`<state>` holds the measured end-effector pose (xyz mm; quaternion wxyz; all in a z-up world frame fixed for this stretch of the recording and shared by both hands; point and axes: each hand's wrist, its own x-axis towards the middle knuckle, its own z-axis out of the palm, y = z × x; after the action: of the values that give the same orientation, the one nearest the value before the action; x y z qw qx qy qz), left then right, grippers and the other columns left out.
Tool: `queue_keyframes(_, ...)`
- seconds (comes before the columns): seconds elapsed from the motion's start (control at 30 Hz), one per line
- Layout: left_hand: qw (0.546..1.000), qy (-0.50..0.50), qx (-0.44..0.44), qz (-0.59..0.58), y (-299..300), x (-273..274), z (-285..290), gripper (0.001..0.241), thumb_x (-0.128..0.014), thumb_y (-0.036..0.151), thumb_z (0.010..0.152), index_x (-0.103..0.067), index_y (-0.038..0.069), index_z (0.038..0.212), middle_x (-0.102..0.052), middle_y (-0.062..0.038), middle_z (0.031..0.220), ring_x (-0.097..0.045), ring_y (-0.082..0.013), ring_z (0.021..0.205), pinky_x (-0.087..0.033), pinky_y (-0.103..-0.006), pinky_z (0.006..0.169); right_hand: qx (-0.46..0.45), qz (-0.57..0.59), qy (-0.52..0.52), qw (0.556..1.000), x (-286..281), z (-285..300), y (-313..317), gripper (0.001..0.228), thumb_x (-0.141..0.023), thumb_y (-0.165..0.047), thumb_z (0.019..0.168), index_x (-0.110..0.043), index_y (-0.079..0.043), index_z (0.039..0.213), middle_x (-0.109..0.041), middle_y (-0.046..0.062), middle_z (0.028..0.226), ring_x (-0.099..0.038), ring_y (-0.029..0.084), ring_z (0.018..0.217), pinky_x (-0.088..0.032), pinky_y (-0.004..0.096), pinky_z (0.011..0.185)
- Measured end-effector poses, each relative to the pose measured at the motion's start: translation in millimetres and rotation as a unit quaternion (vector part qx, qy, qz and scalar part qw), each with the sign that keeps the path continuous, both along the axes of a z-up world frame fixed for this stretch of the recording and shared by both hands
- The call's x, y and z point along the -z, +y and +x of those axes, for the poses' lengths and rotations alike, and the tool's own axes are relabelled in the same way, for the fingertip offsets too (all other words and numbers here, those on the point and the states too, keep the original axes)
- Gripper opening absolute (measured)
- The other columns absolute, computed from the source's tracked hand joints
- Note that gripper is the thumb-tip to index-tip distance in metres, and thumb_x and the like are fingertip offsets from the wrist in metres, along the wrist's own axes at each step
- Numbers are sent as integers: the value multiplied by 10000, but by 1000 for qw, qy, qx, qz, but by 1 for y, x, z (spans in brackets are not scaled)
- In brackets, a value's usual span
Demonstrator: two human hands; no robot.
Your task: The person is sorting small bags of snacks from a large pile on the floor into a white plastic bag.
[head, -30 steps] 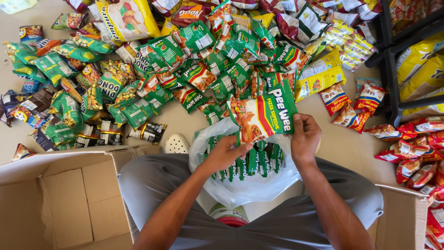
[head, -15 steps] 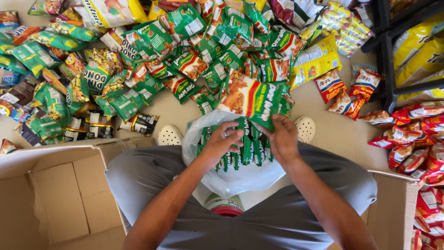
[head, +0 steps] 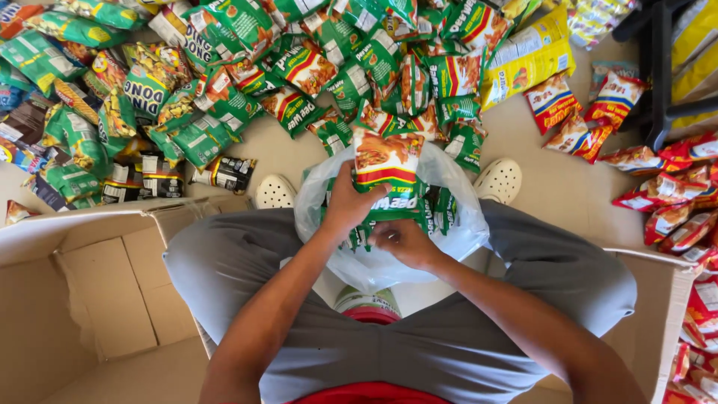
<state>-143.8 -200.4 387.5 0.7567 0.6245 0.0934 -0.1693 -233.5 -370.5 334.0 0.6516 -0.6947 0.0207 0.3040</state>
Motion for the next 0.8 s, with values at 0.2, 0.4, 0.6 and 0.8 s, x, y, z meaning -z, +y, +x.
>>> queue_keyframes(0.2, 885, -72, 240, 393, 5, -21, -4, 779, -846, 241, 719, -431, 55, 1351, -698, -241, 1095, -690, -436, 1016, -545, -493, 875, -425, -359, -116, 823, 49, -36, -28, 952, -885, -547, 744, -436, -93, 1451, -559, 186, 1381, -533, 384, 1265, -478, 527, 990)
queue_keyframes(0.4, 739, -193, 441, 472, -6, -13, -28, 671, -818, 185, 696, -531, 128, 1300, -700, -192, 1085, -705, -402, 948, -568, -518, 766, -536, -432, -86, 720, 93, -66, -34, 879, -772, -365, 833, -321, -112, 1543, -585, 145, 1349, -604, 348, 1198, -515, 503, 956)
queue_keyframes(0.6, 686, -181, 504, 492, -23, 26, -51, 445, -677, 101, 903, -545, 31, 1322, -745, -199, 1025, -740, -384, 920, -585, -516, 741, -577, -409, -91, 701, 77, -87, -22, 522, -589, -212, 968, -457, -94, 1459, -646, 167, 1262, -642, 370, 1120, -515, 528, 916)
queue_keyframes(0.8, 690, -156, 531, 466, -52, 34, -53, 578, -783, 108, 683, -624, 73, 1237, -715, -196, 981, -716, -384, 933, -574, -515, 770, -594, -401, -36, 697, 56, -88, -12, 586, -576, -187, 957, -396, -29, 1493, -612, 224, 1291, -643, 410, 1137, -484, 616, 963)
